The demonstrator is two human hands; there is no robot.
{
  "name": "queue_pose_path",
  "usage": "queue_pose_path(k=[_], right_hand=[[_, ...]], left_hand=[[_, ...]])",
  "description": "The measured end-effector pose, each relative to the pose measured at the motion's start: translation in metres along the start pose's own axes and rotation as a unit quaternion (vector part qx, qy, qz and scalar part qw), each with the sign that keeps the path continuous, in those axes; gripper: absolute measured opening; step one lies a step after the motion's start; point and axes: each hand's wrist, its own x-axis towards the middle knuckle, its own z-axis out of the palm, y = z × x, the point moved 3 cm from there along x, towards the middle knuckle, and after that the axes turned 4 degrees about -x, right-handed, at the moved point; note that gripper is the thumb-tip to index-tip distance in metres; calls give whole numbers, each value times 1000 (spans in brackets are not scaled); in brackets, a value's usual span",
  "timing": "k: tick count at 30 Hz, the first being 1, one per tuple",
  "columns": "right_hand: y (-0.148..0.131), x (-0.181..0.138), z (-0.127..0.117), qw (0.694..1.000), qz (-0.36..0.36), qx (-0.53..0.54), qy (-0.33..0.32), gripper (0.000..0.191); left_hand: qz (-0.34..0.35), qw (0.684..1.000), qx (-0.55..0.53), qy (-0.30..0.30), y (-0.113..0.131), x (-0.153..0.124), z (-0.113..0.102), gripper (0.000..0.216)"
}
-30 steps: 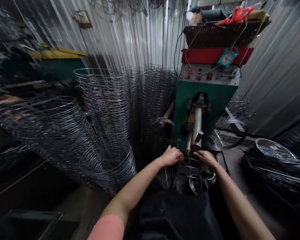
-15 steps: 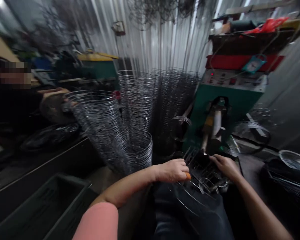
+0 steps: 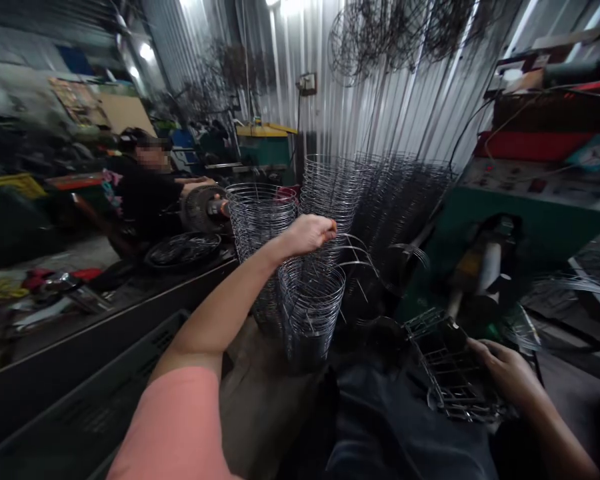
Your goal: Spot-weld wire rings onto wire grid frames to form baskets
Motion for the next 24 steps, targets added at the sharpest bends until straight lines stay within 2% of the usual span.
queue_pose_path(k=[3,5,7,12,15,18,24], right_hand=[[4,-9,3,1000,8,15,-8,44],[9,-14,5,999,18,28,-9,47],[12,-19,9,999,18,44,-7,47],[8,-34,26,997,7,72,-33,42],[3,-40,30,997,9,71,-31,40],[1,-42,32,998,5,59,-20,41],[0,-44,41,999,-3,39,-15,43]], left_hand=[[-60,988,118,83,-14,2,-13,24],[-74,980,155,100,-15,3,2,29],[-81,983,147,75,-12,2,39,34],[-92,992,75,-39,0,-16,161,27],[-121,989,13,-88,-4,-24,206,25],[-145,982,-15,-118,-12,-23,222,25],[-164,975,-18,-147,-21,-15,227,24]])
